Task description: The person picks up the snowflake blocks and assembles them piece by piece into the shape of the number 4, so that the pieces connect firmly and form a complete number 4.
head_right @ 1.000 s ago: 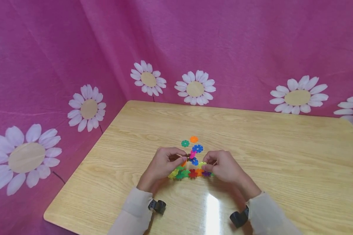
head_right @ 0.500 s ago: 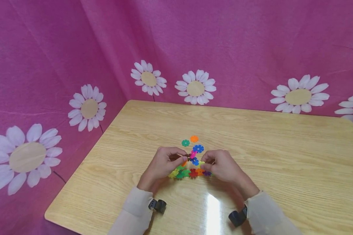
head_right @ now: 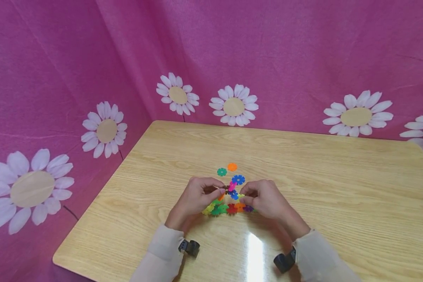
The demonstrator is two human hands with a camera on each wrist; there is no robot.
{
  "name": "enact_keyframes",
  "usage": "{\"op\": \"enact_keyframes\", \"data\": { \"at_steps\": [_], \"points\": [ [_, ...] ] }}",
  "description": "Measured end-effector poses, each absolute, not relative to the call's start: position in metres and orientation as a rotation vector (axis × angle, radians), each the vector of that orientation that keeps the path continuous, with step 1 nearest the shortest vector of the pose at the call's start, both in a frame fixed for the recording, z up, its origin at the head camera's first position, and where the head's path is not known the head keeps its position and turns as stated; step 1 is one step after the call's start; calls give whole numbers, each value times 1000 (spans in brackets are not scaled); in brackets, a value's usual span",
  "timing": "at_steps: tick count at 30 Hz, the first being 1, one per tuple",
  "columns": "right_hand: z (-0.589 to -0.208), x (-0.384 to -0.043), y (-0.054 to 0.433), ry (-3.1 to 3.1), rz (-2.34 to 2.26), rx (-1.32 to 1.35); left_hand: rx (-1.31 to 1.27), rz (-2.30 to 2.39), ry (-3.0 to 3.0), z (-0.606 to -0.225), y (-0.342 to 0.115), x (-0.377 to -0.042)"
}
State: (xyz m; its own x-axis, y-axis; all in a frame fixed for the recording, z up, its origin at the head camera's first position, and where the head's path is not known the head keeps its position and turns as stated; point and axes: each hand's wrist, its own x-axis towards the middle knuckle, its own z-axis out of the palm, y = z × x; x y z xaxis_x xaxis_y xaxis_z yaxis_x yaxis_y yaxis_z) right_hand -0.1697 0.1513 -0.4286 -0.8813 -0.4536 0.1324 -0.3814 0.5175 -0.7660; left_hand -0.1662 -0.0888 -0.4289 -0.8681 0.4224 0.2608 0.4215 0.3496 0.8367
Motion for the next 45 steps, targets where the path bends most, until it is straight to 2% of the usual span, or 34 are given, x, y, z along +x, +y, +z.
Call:
{"op": "enact_keyframes", "data": {
  "at_steps": [16,37,45],
  "points": [
    [-433,-166,145,2769,-1339,-680,833,1595,2674,-428,-86,-166],
    [-429,-172,151,2731,-1261,-758,858,1631,2605,-430,-85,-167],
    [-424,-168,157,2780,-1246,-709,775,1604,2652,-429,-90,-167]
  ]
}}
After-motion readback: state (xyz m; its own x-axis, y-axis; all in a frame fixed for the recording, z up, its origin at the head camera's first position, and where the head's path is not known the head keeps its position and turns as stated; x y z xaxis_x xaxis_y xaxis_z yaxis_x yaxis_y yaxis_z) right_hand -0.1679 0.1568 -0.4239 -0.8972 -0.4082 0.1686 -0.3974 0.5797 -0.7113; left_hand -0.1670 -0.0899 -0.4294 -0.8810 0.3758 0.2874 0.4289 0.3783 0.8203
